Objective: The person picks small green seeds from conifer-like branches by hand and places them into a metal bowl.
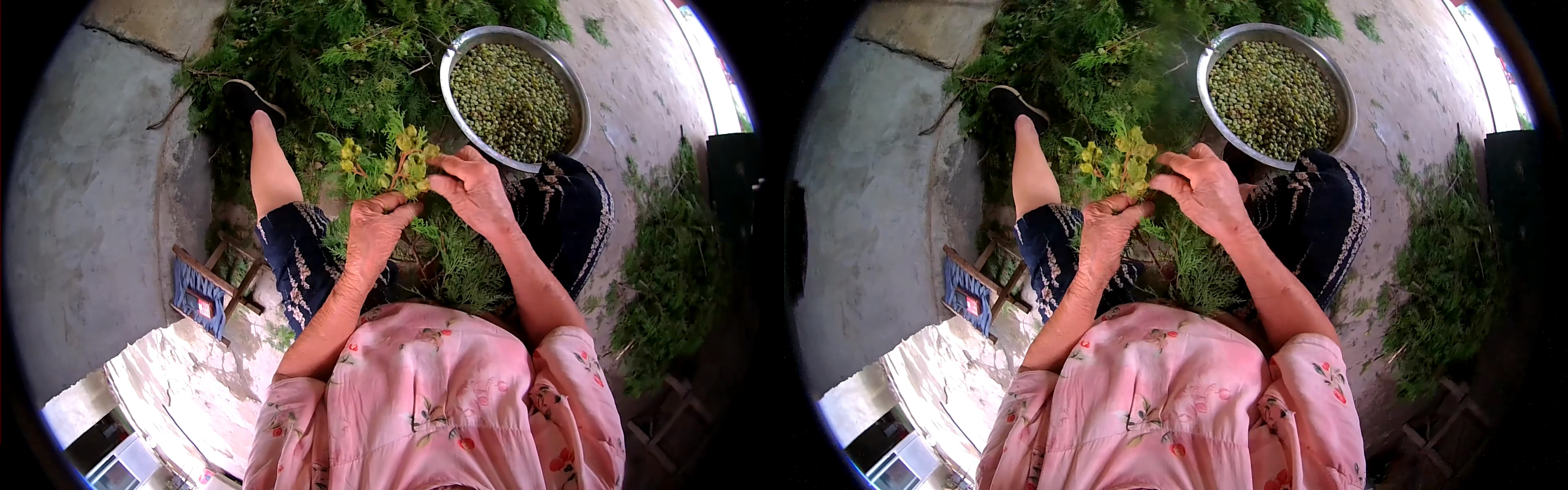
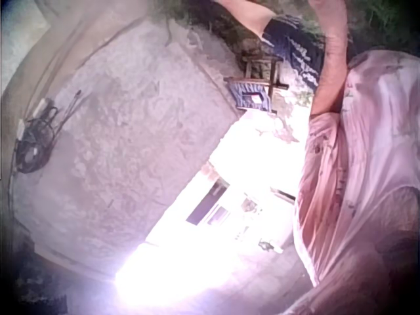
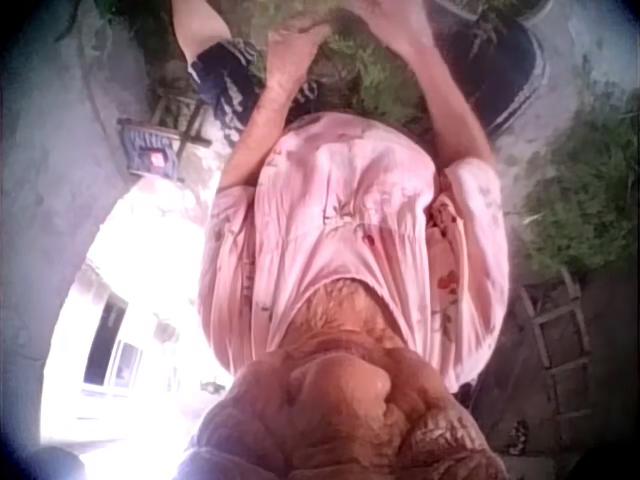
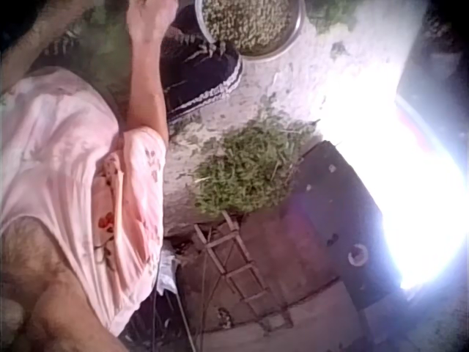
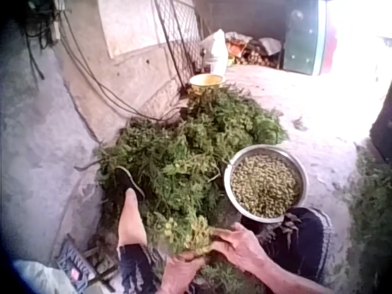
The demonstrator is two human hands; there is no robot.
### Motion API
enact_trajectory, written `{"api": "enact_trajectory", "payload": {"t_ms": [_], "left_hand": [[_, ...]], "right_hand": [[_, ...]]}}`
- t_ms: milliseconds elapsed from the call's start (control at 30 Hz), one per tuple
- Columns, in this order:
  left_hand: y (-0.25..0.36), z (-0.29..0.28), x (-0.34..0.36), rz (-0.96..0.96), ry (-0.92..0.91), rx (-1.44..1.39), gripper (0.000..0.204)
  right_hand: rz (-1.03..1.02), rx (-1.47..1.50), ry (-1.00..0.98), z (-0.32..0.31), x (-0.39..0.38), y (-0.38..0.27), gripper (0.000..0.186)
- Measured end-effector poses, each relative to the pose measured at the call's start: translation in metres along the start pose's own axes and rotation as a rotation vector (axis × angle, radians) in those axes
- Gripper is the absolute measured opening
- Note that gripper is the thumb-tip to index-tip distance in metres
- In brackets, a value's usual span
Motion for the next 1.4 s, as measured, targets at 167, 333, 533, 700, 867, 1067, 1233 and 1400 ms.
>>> {"api": "enact_trajectory", "payload": {"t_ms": [167,333,533,700,867,1067,1233,1400], "left_hand": [[0.002,0.003,0.000,0.035,-0.021,-0.050,0.011],[0.010,0.003,-0.001,0.015,-0.015,0.060,0.011],[-0.002,0.001,0.006,0.035,0.034,-0.085,0.011],[-0.007,-0.006,-0.008,0.045,0.102,-0.074,0.011],[-0.015,-0.021,-0.010,0.009,0.130,-0.135,0.014],[-0.021,-0.022,-0.013,0.004,0.164,-0.231,0.016],[-0.030,-0.027,-0.015,-0.014,0.184,-0.215,0.013],[-0.029,-0.028,-0.016,0.003,0.177,-0.257,0.012]], "right_hand": [[-0.021,0.002,0.022,0.006,0.000,0.002,0.028],[-0.042,0.000,0.126,0.004,-0.003,-0.007,0.023],[-0.125,-0.103,0.385,0.003,-0.013,-0.018,0.022],[0.170,0.316,0.615,-0.044,-0.003,0.071,0.010],[0.228,1.413,0.219,0.007,0.000,0.059,0.015],[0.369,1.488,0.012,0.035,-0.006,0.051,0.030],[0.364,1.543,0.065,0.032,-0.005,0.042,0.036],[0.381,1.363,-0.004,0.031,-0.008,0.047,0.028]]}}
Point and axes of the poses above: each hand's wrist, its own x-axis towards the middle knuckle, its own z-axis out of the palm, y = z × x, the point moved 8 cm from there along x, towards the middle knuckle, and after that the axes turned 9 degrees about -y, right-handed, at the moved point
